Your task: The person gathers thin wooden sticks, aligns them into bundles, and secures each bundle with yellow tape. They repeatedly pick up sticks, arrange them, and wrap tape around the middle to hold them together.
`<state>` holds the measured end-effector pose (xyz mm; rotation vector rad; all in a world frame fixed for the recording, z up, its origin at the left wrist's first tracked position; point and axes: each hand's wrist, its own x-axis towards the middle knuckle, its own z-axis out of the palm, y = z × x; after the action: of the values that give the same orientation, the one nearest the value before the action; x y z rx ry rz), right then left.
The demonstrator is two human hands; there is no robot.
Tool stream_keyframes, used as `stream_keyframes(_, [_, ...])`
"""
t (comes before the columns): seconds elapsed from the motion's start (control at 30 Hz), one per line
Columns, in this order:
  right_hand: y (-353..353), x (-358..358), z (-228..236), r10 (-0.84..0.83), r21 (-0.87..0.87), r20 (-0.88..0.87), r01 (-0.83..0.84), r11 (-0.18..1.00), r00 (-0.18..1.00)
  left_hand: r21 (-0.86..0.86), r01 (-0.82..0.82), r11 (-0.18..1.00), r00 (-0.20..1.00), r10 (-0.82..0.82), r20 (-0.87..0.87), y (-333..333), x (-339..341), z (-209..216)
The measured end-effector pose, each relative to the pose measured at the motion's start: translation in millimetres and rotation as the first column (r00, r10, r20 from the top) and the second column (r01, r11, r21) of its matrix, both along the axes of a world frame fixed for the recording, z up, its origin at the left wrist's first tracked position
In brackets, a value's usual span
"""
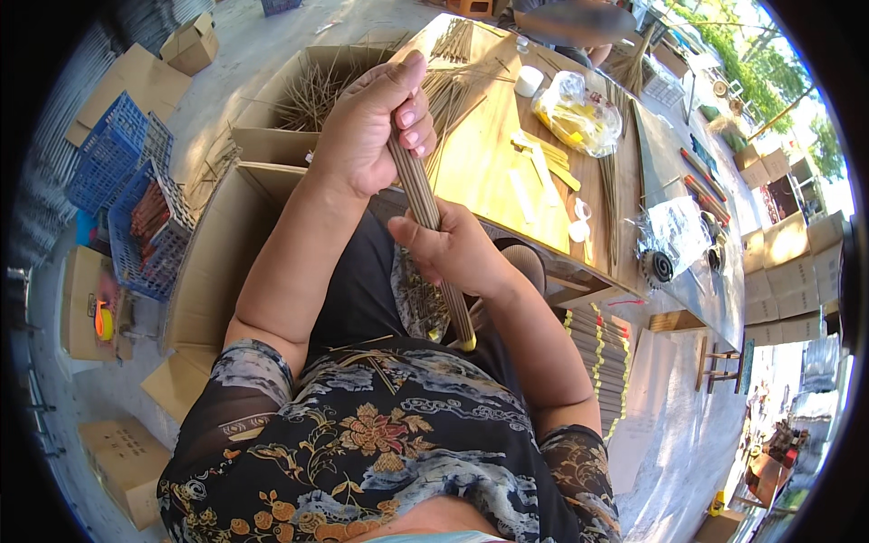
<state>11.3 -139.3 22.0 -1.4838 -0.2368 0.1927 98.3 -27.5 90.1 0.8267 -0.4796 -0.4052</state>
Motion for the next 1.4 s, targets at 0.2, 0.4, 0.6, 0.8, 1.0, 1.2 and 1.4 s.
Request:
stream_keyframes(0.2, [-0.6,12.1,-5.6,-0.078,-0.22,0.119,0.102,0.97,0.99,0.012,-0.132,0.991,0.991,0.132,0.026,-6.8,-1.8,-5.6])
stream_keyframes(0.4, [3.3,14.3,3.8,-0.115,-0.166,0.111,0.133,0.977,0.987,0.039,-0.065,0.997,0.995,0.062,0.079,-10.0,-8.8,-5.4])
stream_keyframes(0.6, [3.2,12.4,-3.0,-0.261,-0.047,0.141,0.27,0.962,0.955,0.01,-0.078,0.997,0.951,0.071,0.3,-2.4,-16.4,-13.2])
stream_keyframes(0.8, [3.6,21.9,-31.3,-0.324,-0.26,0.459,0.474,0.842,0.827,0.149,-0.427,0.892,0.881,0.373,0.291,-22.7,-37.4,-42.5])
stream_keyframes(1.0, [-0.9,14.8,-41.5,-0.219,-0.193,0.371,0.306,0.932,0.902,0.159,-0.194,0.968,0.969,0.165,0.182,-18.6,-33.9,-31.8])
stream_keyframes(1.2, [-7.1,11.5,-39.2,-0.137,-0.126,0.284,0.179,0.976,0.949,0.057,-0.079,0.995,0.995,0.076,0.06,-19.1,-36.1,-27.2])
stream_keyframes(1.4, [0.9,9.0,-37.3,-0.258,-0.001,0.331,0.274,0.962,0.908,0.096,-0.247,0.964,0.968,0.249,-0.01,-28.9,-43.5,-32.8])
